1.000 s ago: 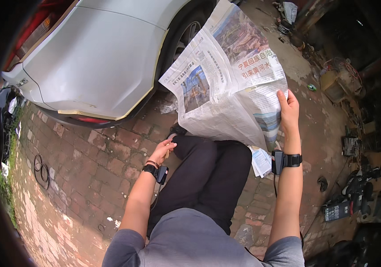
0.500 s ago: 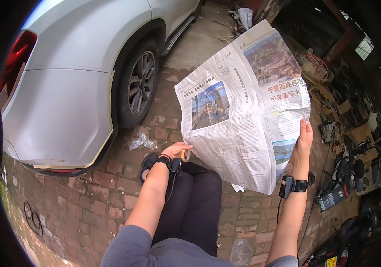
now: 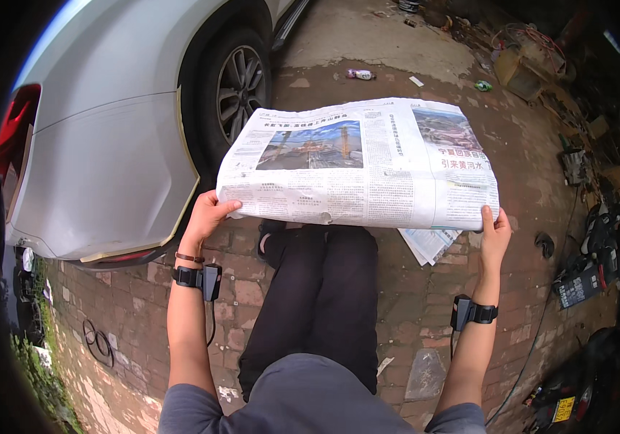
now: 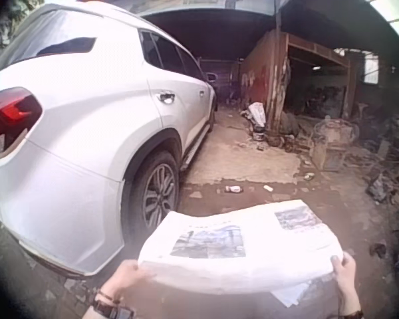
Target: The person tapes sheets of newspaper to the rear exterior of a white car using masking tape.
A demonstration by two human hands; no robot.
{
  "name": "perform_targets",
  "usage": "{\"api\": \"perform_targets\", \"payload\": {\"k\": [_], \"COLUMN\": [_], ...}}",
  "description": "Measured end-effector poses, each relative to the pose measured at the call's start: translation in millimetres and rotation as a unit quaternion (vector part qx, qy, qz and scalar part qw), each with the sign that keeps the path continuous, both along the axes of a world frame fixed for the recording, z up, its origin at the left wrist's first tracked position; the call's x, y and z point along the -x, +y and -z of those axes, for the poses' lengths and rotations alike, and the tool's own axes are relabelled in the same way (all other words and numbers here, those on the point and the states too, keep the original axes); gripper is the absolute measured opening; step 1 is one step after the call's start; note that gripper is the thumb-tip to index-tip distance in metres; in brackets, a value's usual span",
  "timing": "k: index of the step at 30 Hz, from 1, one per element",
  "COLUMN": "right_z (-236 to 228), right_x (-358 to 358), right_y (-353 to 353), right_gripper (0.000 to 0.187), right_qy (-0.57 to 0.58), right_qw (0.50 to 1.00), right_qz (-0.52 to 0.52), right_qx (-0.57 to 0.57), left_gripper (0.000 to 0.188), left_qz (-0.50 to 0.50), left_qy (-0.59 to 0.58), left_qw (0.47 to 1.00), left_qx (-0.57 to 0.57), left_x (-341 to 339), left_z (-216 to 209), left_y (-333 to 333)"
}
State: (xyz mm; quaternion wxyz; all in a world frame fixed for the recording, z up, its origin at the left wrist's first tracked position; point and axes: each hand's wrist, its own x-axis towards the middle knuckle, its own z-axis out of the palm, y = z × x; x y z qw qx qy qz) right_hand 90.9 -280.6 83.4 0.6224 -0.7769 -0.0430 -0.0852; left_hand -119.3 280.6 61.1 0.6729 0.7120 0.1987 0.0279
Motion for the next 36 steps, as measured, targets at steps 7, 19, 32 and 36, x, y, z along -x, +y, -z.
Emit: {"api": "perform_targets", "payload": {"k": [7,19,32,36], "right_z": [185,297,293,324], "right_x": [103,261,194,123], "right_y": [-12,111,81,72], "right_gripper": [0.031,0.052,0.05,0.05], "right_qy": [0.187,0.605,0.66,0.449], "right_qw": [0.967,0.661,0.627,0.641], "right_qz": [0.055,-0.37,-0.335,-0.529], "right_qx": [-0.164,0.246,0.243,0.327], "left_gripper": [0.024,0.025,0.031,0.028], "left_qz": [-0.07,-0.095,-0.119,-0.123], "left_qy": [0.153,0.29,0.283,0.237], "left_qw": [0.986,0.945,0.921,0.951], "left_qx": [0.007,0.12,0.24,0.155], "left_x": [152,202,166,158], "left_z": [48,56,35,64], "left_y": [-30,-28,-64,-75]}}
